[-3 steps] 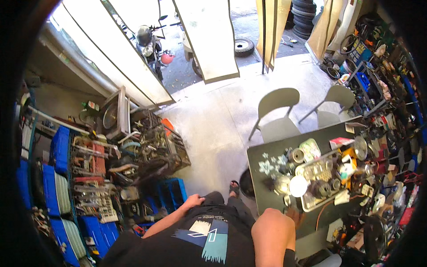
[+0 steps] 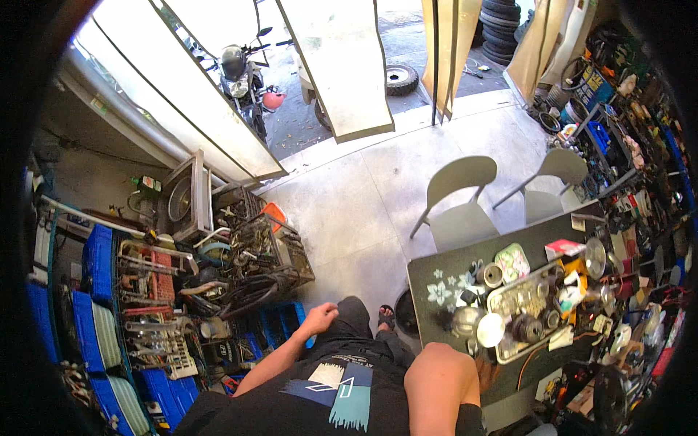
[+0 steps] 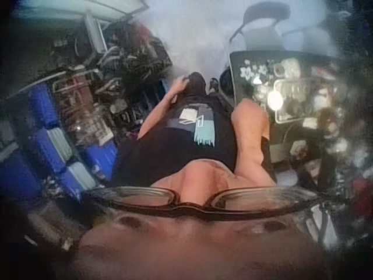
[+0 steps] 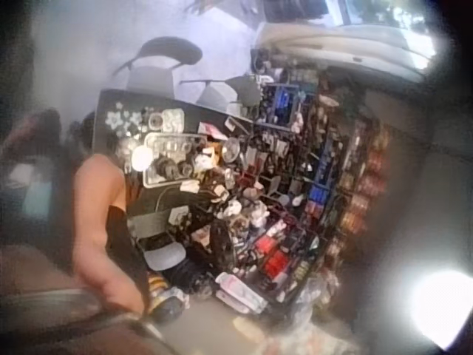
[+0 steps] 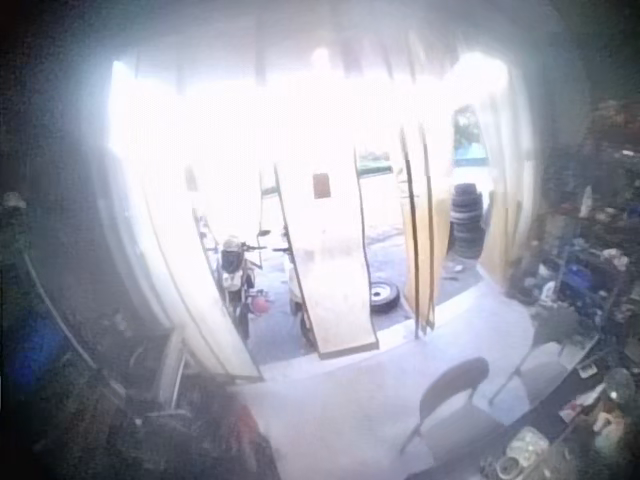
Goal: The person retrieves a box from a shelf, then moves outside to a tire on the ground. Using two tire irons, they pry the tire bead off the rim and remove the inner tube from the tire.
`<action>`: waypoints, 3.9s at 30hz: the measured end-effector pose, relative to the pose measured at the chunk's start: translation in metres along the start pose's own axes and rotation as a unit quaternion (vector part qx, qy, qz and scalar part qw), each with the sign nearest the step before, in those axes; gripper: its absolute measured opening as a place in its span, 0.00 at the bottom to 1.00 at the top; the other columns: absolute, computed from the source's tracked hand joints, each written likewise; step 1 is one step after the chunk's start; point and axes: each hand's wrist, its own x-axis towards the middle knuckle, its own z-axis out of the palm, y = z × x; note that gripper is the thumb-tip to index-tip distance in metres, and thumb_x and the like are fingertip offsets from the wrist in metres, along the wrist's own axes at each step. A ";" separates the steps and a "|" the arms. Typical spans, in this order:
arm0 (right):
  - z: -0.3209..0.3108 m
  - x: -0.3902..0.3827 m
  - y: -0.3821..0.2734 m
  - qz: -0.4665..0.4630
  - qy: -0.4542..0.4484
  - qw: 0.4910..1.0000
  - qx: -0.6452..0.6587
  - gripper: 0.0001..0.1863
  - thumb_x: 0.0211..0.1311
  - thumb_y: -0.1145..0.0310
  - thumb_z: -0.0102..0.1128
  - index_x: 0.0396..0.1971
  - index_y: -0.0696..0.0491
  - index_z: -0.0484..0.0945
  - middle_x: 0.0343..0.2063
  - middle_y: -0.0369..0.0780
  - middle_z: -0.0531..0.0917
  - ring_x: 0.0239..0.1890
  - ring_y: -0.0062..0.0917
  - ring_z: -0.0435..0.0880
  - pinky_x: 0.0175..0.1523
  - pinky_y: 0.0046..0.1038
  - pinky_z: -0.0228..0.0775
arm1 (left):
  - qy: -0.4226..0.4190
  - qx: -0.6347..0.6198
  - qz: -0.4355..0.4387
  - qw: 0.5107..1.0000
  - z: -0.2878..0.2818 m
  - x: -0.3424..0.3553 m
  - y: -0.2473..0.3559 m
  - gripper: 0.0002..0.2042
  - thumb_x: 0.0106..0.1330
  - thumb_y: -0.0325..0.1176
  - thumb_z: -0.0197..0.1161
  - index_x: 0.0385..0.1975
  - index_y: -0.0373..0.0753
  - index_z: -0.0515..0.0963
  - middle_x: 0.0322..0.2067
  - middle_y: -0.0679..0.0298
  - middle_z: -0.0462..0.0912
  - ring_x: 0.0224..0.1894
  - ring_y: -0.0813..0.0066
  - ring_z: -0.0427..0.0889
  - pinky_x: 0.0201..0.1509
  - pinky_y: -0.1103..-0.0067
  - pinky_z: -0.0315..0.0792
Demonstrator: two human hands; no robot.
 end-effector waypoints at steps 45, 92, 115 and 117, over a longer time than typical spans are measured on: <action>0.621 -0.759 -0.818 -0.307 -0.831 0.456 0.081 0.14 0.73 0.57 0.63 0.41 0.53 0.84 0.33 0.46 0.90 0.38 0.49 0.89 0.42 0.50 0.82 | -0.390 0.285 0.074 0.872 0.159 1.239 0.758 0.33 0.74 0.51 0.65 0.69 0.33 0.69 0.53 0.48 0.85 0.48 0.56 0.87 0.55 0.61 0.81; 1.628 -0.701 -0.164 0.658 -0.554 0.487 -0.153 0.12 0.69 0.66 0.60 0.33 0.57 0.88 0.28 0.45 0.92 0.26 0.27 0.92 0.32 0.32 0.86 | -0.740 0.552 0.151 0.353 1.608 0.886 1.746 0.09 0.74 0.42 0.59 0.38 0.45 0.82 0.33 0.59 0.83 0.34 0.60 0.85 0.35 0.58 0.79; 2.376 -0.081 0.152 0.205 -0.204 0.890 -0.353 0.36 0.54 0.63 0.75 0.66 0.53 0.78 0.65 0.65 0.74 0.61 0.58 0.79 0.65 0.53 0.71 | -0.570 0.057 0.820 0.017 2.001 -0.054 2.071 0.33 0.68 0.31 0.70 0.73 0.36 0.68 0.75 0.40 0.65 0.78 0.29 0.60 0.79 0.43 0.57; 2.392 -0.083 0.170 0.259 -0.240 0.864 -0.359 0.35 0.53 0.61 0.76 0.64 0.53 0.79 0.64 0.63 0.75 0.61 0.59 0.78 0.66 0.54 0.70 | -0.559 -0.003 0.829 -0.013 2.024 -0.121 2.062 0.32 0.68 0.29 0.69 0.73 0.38 0.69 0.75 0.40 0.64 0.78 0.30 0.60 0.79 0.41 0.55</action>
